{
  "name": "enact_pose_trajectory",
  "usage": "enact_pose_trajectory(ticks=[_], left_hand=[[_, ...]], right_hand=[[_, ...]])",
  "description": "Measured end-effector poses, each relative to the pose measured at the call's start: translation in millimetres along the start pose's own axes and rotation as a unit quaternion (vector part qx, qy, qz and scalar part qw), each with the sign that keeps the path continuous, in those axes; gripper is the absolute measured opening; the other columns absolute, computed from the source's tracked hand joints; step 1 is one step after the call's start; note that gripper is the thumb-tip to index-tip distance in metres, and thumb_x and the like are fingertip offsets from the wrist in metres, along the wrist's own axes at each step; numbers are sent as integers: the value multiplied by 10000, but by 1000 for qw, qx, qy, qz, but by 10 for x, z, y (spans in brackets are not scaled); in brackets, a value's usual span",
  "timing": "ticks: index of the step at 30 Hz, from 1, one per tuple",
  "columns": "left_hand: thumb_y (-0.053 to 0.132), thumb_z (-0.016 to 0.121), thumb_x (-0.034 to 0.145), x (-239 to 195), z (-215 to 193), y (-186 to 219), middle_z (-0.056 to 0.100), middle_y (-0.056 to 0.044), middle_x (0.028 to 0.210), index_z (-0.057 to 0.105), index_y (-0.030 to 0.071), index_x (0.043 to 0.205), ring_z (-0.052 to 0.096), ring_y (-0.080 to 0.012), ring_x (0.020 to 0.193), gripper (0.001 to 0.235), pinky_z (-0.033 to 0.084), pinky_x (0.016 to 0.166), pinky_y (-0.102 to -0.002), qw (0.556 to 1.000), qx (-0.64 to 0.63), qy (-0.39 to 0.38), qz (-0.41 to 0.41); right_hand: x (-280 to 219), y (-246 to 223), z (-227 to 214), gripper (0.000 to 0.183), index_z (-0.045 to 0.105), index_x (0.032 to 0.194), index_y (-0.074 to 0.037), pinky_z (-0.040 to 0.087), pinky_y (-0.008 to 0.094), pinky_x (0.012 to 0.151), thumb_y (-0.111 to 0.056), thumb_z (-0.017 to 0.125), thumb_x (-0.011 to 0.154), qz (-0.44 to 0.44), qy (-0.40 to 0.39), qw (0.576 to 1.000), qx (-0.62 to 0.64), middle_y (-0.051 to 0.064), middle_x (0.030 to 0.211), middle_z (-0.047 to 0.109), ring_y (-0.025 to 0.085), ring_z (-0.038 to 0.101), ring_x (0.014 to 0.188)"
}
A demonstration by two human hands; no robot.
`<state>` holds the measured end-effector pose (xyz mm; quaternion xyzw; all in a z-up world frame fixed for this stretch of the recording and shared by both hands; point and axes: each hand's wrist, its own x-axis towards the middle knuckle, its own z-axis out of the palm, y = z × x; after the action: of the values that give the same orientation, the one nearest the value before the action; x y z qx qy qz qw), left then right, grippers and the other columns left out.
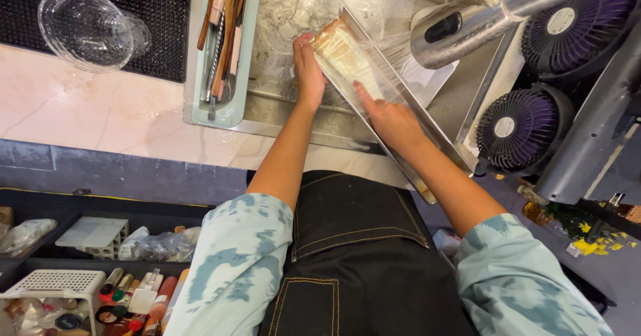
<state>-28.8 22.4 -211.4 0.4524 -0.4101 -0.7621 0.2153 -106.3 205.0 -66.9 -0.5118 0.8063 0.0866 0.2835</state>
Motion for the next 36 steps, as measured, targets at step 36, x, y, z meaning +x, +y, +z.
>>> enact_pose_trajectory(ticks=[36], left_hand=[[379,343,1098,-173,67,162,733,-238,1153,319,105,1621,726,-246,778,591,594,712,-324,995,100,-11,8]], right_hand=[[124,-12,-66,842,86,1695,-213,544,560,826,-45,453,956,135,-10,988,76,323,1021,698,482,690,885]])
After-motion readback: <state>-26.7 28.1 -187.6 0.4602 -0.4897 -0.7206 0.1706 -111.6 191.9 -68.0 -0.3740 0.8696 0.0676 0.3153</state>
